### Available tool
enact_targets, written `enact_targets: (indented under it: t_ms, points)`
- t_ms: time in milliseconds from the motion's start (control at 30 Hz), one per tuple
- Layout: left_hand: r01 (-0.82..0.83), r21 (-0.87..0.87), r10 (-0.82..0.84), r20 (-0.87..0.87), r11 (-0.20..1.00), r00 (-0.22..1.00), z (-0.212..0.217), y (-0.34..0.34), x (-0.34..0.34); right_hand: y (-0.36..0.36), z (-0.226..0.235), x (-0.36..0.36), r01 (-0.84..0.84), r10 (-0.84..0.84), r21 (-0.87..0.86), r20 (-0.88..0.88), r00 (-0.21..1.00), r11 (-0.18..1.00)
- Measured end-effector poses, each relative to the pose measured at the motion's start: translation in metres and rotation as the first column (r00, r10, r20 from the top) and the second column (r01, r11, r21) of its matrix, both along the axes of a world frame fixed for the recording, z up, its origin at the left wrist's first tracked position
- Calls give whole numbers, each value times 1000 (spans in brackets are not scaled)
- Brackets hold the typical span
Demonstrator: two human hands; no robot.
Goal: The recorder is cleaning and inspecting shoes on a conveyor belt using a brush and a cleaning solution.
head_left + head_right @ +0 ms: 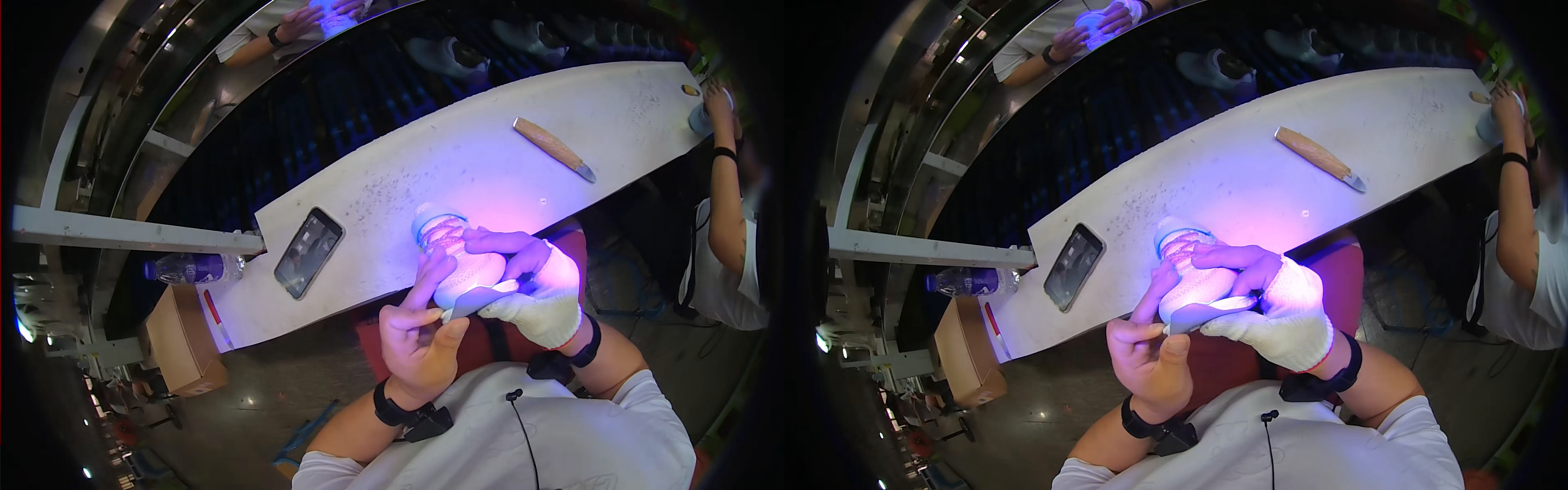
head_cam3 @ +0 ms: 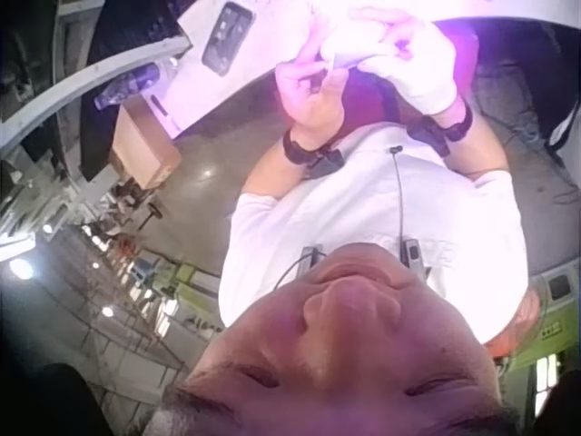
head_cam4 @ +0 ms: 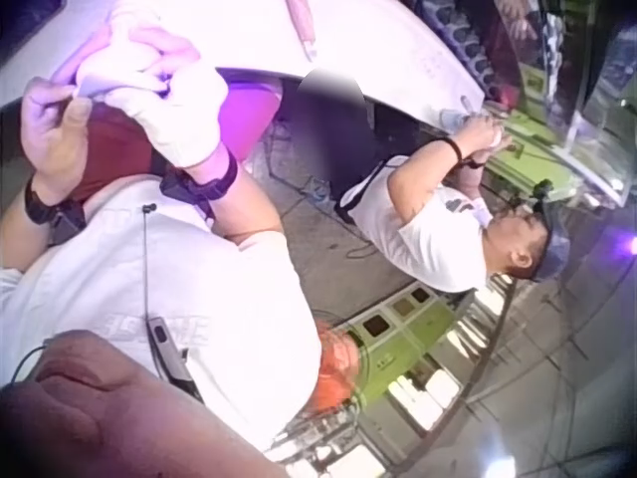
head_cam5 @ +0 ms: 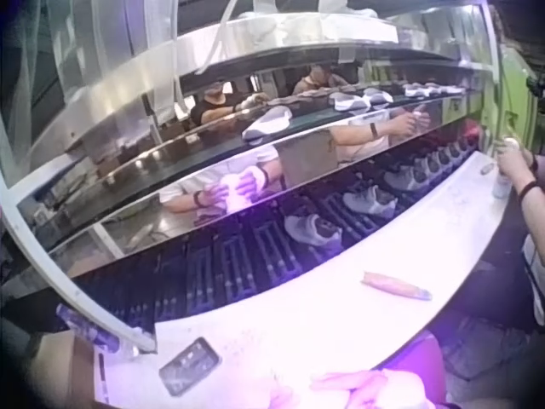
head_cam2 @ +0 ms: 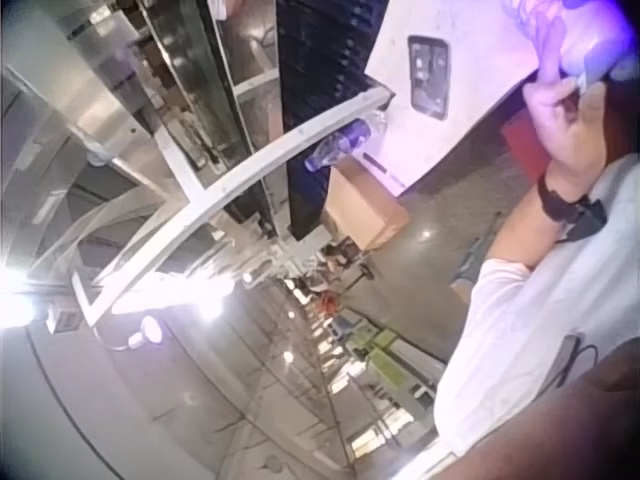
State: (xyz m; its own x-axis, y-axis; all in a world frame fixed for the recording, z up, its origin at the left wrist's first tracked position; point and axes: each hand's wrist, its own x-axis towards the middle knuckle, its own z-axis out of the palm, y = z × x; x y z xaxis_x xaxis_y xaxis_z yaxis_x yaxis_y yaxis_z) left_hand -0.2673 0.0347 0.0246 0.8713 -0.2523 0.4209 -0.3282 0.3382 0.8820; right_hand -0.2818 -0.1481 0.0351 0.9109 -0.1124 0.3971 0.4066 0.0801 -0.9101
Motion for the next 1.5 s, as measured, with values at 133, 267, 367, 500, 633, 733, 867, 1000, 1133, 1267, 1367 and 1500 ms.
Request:
enact_targets:
  t_ms: [133,267,367,500,633,733,867,1000,1133,1267,1367,1500]
  points:
    - [6,53,2,-135,999,991,20,9,8,-8,4,9,67,-46,-240,90,995,968]
    - [91,514,-160,91,853,983,49,29,35,-9,23,13,-23,29,-408,8,1000,913]
    - [-14,393,-1,38,920,999,37,26,24,0,9,18,93,-3,-486,183,983,869]
    - [-31,303,91,-187,952,978,38,48,17,6,-26,16,221,-87,-586,248,965,779]
    - [108,625,-181,54,773,982,53,70,48,11,-46,24,282,-17,-657,380,925,700]
    - [55,735,-240,150,676,959,52,67,55,8,-37,30,279,43,-656,429,902,701]
    - [24,751,-214,158,659,964,46,74,50,6,-50,28,245,93,-710,401,911,660]
    - [23,694,-191,165,720,968,38,83,47,10,-52,41,167,9,-678,248,969,716]
    - [21,739,-227,180,674,957,31,105,54,21,-64,49,117,91,-606,301,949,787]
    - [15,838,-17,-7,546,1000,45,98,46,38,-77,50,203,89,-637,395,914,744]
    - [109,925,46,-135,365,990,39,90,44,43,-81,45,221,89,-664,400,912,714]
    - [-66,973,103,44,221,994,28,83,37,49,-91,43,217,74,-643,394,916,735]
